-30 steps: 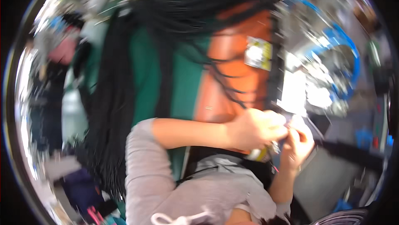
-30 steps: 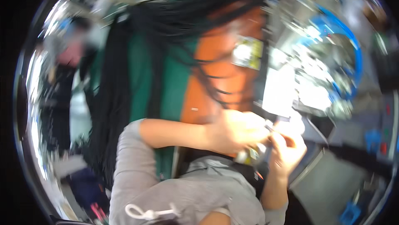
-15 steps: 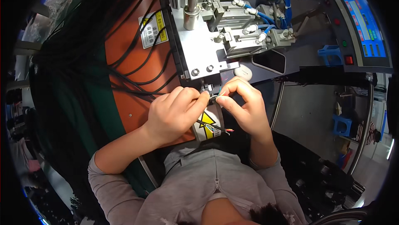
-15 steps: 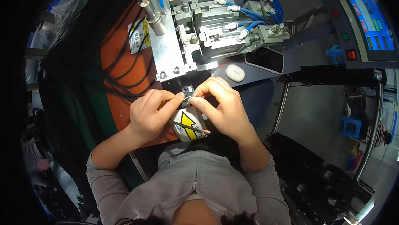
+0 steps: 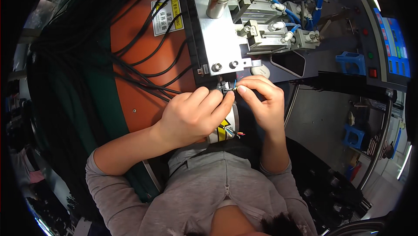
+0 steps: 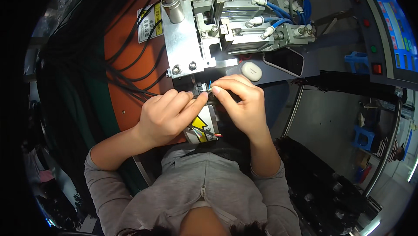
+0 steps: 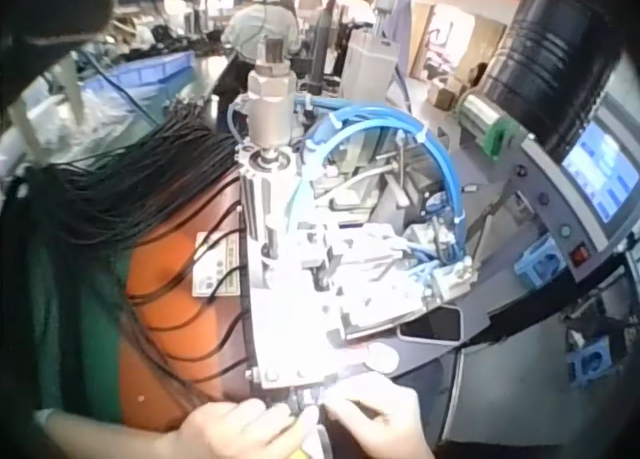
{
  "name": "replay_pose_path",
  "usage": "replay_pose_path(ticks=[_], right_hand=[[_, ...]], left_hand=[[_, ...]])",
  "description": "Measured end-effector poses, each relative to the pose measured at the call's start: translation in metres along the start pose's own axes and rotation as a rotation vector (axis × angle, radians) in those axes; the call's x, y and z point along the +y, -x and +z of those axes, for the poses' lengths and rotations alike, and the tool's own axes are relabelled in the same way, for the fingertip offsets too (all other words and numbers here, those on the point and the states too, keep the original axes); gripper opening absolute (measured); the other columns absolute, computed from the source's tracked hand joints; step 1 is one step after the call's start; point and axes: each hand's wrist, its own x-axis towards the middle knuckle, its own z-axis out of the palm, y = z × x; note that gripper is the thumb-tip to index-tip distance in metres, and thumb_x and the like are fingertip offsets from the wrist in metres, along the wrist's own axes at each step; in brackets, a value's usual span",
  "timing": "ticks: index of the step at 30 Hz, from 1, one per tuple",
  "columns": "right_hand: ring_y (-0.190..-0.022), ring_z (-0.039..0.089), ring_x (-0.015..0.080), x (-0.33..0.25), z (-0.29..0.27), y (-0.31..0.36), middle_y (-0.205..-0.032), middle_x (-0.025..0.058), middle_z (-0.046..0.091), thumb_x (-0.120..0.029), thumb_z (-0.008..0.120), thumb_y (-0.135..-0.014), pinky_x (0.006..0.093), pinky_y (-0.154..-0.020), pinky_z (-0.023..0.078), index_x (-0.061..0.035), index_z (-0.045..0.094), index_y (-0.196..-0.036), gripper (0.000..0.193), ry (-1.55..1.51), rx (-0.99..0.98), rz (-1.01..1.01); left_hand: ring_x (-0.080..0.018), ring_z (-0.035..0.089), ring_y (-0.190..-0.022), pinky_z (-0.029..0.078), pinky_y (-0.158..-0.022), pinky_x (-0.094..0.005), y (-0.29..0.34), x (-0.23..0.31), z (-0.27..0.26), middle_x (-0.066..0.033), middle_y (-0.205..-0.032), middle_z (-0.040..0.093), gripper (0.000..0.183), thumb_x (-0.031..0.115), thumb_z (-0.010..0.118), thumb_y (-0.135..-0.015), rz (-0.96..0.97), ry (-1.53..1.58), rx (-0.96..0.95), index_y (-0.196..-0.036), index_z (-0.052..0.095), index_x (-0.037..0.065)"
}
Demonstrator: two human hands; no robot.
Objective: The person is crimping electrical wires using a machine in a factory setting. They repeatedly pick up black cables, strip the ends to reveal colored inner wires, and insert them into a crimping tool to attach connectors. The person handles the wires one at a time, feeding them into the machine and removing the finished units.
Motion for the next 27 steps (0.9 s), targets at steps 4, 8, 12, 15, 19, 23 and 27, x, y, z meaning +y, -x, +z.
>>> replay_pose_path(ticks=[4,8,12,15,19,23,27], right_hand=[[-0.069,0.057,0.026,0.001,0.016,-0.004,-0.074,0.0106,0.061,-0.001,0.066,-0.075,0.034,-0.063,0.045,-0.0008,0.063,-0.077,0.003,0.297,0.067,-0.145],[-0.066,0.054,0.0256,0.001,0.018,0.0,-0.07,0.0094,0.058,-0.001,0.065,-0.075,0.0342,-0.061,0.043,-0.0019,0.06,-0.073,0.005,0.341,0.053,-0.154],[-0.066,0.053,0.0247,0.009,0.023,-0.002,-0.069,0.0092,0.057,-0.002,0.064,-0.075,0.0324,-0.061,0.042,-0.001,0.059,-0.074,0.005,0.218,0.131,-0.16],[-0.066,0.053,0.0199,0.019,0.024,-0.001,-0.069,0.0077,0.057,-0.003,0.063,-0.077,0.0296,-0.06,0.041,0.0004,0.059,-0.075,0.006,0.061,0.114,-0.022],[-0.063,0.051,0.0096,0.029,0.023,0.003,-0.069,0.006,0.058,-0.007,0.06,-0.083,0.0243,-0.058,0.04,0.0026,0.058,-0.076,0.011,-0.306,0.034,0.34],[-0.066,0.058,0.0149,0.018,0.022,0.001,-0.074,0.0098,0.062,-0.009,0.064,-0.081,0.0269,-0.061,0.044,0.0032,0.061,-0.081,0.012,-0.087,0.033,0.227],[-0.074,0.061,0.025,0.012,0.024,-0.006,-0.079,0.0113,0.064,0.0,0.069,-0.072,0.0316,-0.067,0.048,0.0014,0.064,-0.082,0.011,0.066,0.097,-0.111]], left_hand=[[-0.0096,0.044,-0.056,0.036,-0.042,-0.0227,-0.003,0.005,-0.002,0.0009,-0.066,0.039,0.029,0.006,0.065,-0.074,-0.098,-0.089,-0.102,-0.102,0.068,0.008],[-0.01,0.044,-0.056,0.036,-0.042,-0.0229,-0.004,0.009,-0.004,-0.0001,-0.067,0.036,0.029,0.005,0.065,-0.074,-0.135,-0.135,-0.135,-0.103,0.068,0.008],[-0.0103,0.044,-0.055,0.037,-0.042,-0.0232,-0.005,0.007,-0.003,-0.0005,-0.066,0.035,0.028,0.004,0.065,-0.075,-0.125,-0.124,-0.115,-0.103,0.068,0.008],[-0.0104,0.046,-0.054,0.038,-0.042,-0.0235,-0.005,0.005,-0.001,-0.0004,-0.065,0.038,0.027,0.005,0.065,-0.073,-0.111,-0.07,-0.083,-0.1,0.068,0.006],[-0.0087,0.051,-0.057,0.04,-0.042,-0.0216,-0.005,-0.001,0.003,0.0,-0.069,0.044,0.022,0.008,0.063,-0.071,-0.063,-0.062,-0.022,-0.091,0.064,0.001],[-0.0096,0.053,-0.058,0.04,-0.044,-0.0218,-0.006,-0.003,0.003,0.0001,-0.069,0.045,0.021,0.008,0.063,-0.071,-0.06,-0.042,-0.008,-0.091,0.064,0.003],[-0.0101,0.054,-0.061,0.042,-0.047,-0.0231,-0.005,-0.007,0.003,0.0001,-0.074,0.05,0.022,0.01,0.063,-0.071,-0.073,-0.026,-0.021,-0.092,0.064,0.005]])
